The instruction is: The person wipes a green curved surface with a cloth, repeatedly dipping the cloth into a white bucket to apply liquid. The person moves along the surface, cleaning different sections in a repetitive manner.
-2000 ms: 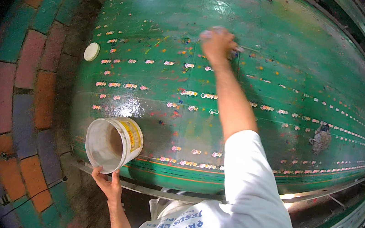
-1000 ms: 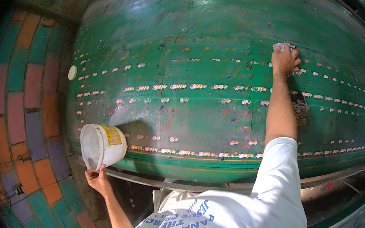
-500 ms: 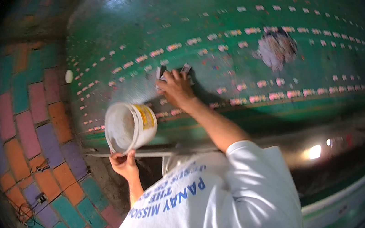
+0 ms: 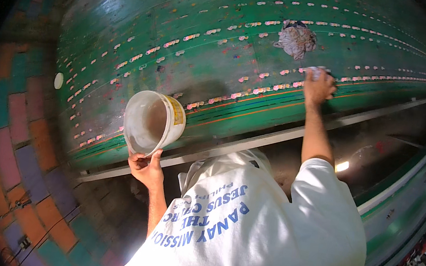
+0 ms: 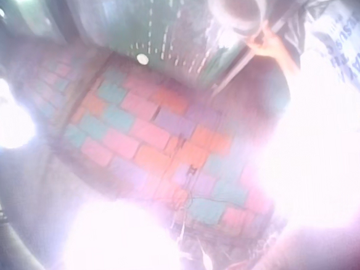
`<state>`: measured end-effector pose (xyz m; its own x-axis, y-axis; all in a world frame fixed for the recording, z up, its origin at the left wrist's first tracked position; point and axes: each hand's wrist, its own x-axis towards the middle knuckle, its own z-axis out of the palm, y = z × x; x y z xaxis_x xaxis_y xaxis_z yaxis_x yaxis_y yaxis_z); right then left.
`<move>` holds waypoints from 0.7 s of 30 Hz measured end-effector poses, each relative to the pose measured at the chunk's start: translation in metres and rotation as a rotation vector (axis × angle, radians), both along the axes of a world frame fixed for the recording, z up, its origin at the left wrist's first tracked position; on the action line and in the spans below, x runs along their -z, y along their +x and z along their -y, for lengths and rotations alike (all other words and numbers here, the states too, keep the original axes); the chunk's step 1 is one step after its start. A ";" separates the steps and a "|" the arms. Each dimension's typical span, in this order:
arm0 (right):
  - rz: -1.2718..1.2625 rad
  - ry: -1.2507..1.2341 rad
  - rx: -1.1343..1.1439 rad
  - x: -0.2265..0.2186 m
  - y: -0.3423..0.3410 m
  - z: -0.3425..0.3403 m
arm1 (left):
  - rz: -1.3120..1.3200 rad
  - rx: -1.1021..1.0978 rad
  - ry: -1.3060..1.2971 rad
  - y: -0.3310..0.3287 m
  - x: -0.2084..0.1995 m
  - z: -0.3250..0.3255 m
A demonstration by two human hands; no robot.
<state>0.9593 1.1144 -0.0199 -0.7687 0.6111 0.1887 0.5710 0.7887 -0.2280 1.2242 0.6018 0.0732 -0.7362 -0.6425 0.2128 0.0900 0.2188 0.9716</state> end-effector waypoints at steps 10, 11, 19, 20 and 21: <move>-0.210 -0.143 -0.896 -0.014 0.059 0.216 | 0.076 0.081 -0.056 0.001 0.021 0.020; -0.209 -0.184 -0.944 -0.016 0.061 0.227 | 0.053 0.093 -0.043 -0.001 0.020 0.020; -0.183 -0.256 -1.045 -0.023 0.044 0.173 | 0.110 -0.043 -0.051 -0.023 -0.002 -0.016; -0.183 -0.250 -1.003 -0.021 0.036 0.146 | 0.109 -0.052 -0.084 -0.026 -0.002 -0.027; -0.178 -0.246 -0.963 -0.018 0.028 0.113 | 0.105 -0.058 -0.098 -0.027 -0.002 -0.040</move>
